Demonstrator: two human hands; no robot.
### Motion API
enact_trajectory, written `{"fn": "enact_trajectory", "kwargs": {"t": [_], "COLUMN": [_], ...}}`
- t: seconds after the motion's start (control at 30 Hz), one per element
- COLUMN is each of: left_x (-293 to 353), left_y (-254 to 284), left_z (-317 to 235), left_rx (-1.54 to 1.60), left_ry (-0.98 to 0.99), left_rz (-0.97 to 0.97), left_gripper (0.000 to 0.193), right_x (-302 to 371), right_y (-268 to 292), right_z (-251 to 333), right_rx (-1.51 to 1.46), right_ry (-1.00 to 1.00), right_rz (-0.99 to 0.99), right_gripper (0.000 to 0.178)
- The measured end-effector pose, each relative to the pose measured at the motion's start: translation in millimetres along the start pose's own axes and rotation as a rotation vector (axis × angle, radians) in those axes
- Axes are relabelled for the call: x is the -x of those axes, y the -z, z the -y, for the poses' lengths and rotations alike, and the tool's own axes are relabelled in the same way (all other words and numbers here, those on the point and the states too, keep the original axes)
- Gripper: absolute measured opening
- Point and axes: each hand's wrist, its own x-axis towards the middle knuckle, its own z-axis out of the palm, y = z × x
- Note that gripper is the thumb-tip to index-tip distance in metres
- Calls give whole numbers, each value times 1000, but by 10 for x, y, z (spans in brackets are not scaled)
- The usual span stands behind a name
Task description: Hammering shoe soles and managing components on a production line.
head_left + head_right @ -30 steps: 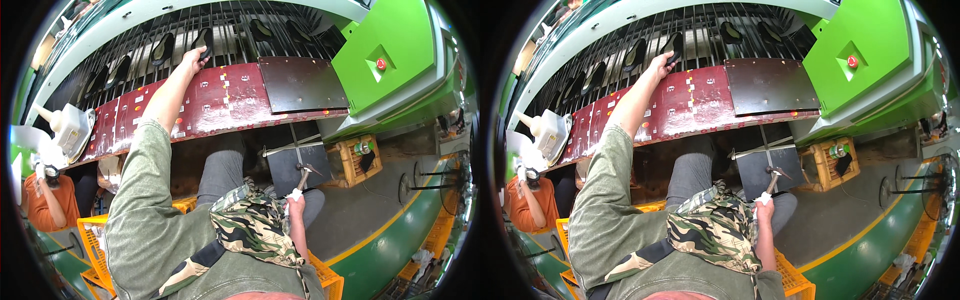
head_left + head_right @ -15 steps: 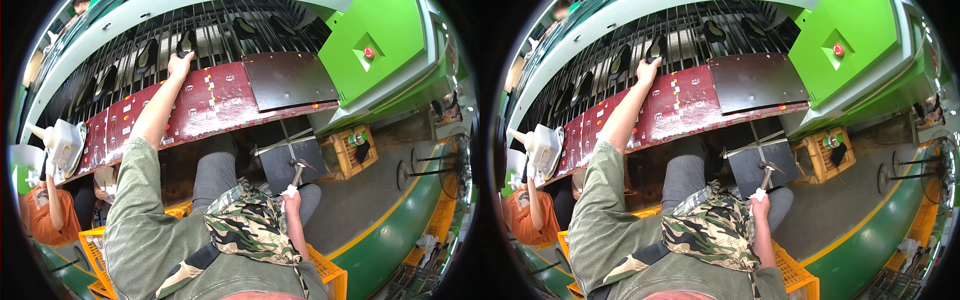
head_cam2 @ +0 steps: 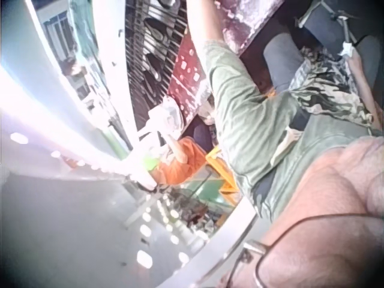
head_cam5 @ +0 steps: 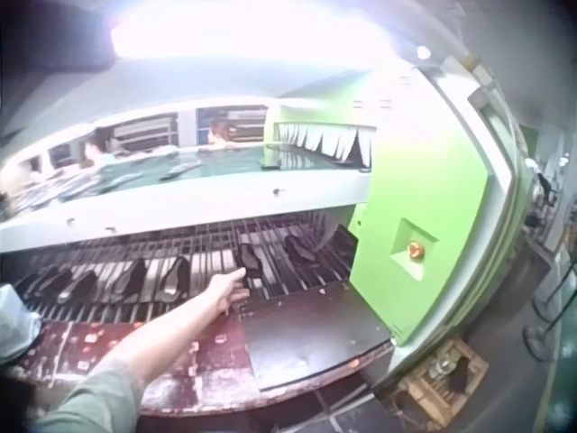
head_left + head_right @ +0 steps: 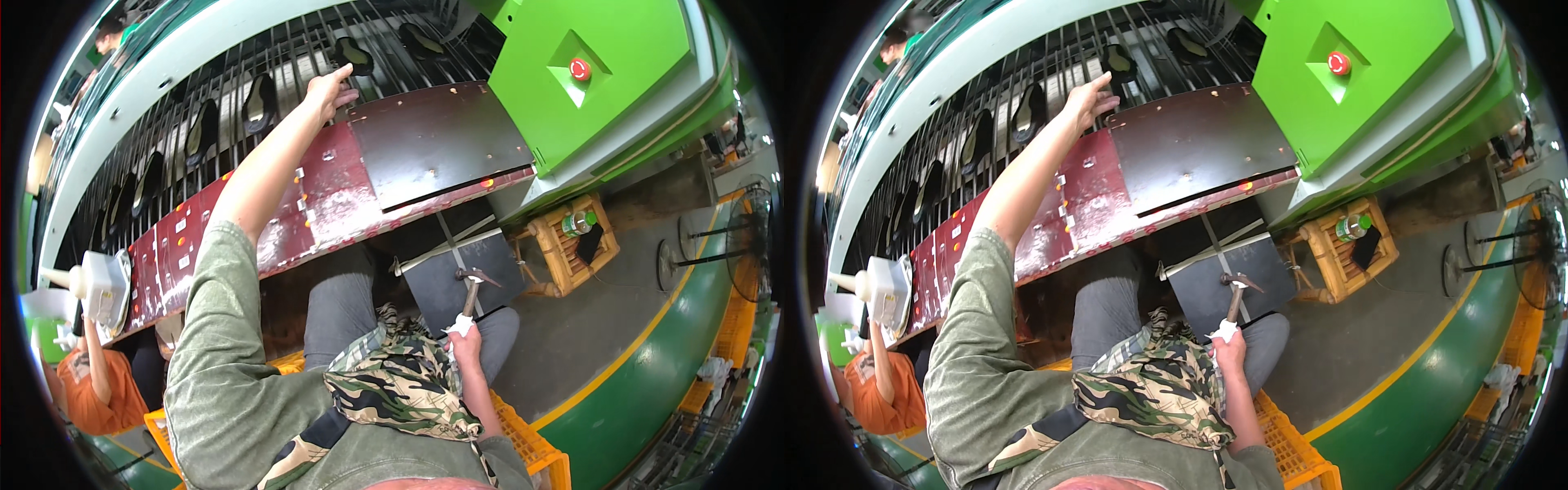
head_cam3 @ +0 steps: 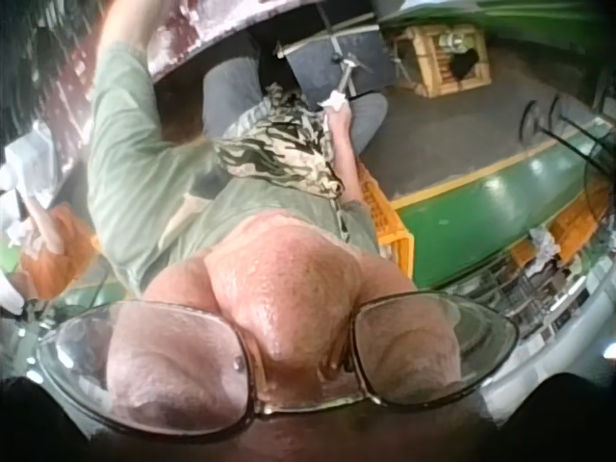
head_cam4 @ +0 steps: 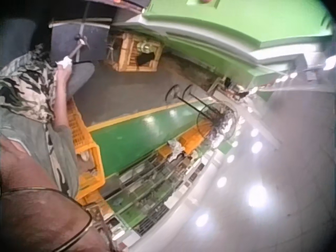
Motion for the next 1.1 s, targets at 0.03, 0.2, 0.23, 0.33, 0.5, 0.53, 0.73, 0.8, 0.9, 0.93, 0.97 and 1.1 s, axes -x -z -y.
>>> {"fn": "enact_trajectory", "kwargs": {"t": [0.03,0.2,0.23,0.33,0.5,0.53,0.73,0.8,0.9,0.93,0.97,1.1], "left_x": [-131,-671,-705,-762,-416,-269,1497,2181,2834,3109,3297,3587], "left_y": [-112,-513,-541,-562,-241,-132,239,238,365,292,224,68], "left_z": [-4,85,69,78,44,34,-361,-411,-278,-321,-258,280], "left_rx": [39,262,294,460,471,438,32,-49,-62,-141,-206,-258], "left_ry": [18,23,62,29,36,20,-40,-145,-92,23,102,374], "left_rz": [8,-5,-4,-105,-17,130,436,438,442,537,560,707], "left_gripper": [61,32,27,29,22,24,25,31,35,37,40,57], "right_x": [13,26,27,34,-10,0,-38,-44,-64,-61,-82,-100], "right_y": [-1,21,32,25,7,7,7,22,19,28,58,135], "right_z": [47,105,100,98,142,131,78,41,-57,-82,-137,-183], "right_rx": [23,17,6,-5,36,43,-109,-121,-199,-242,-244,-299], "right_ry": [-16,-25,-24,-15,26,33,20,-9,7,18,-3,-43], "right_rz": [0,-8,0,13,20,20,41,35,80,76,68,102], "right_gripper": [30,31,31,32,30,29,27,30,25,22,21,18]}}
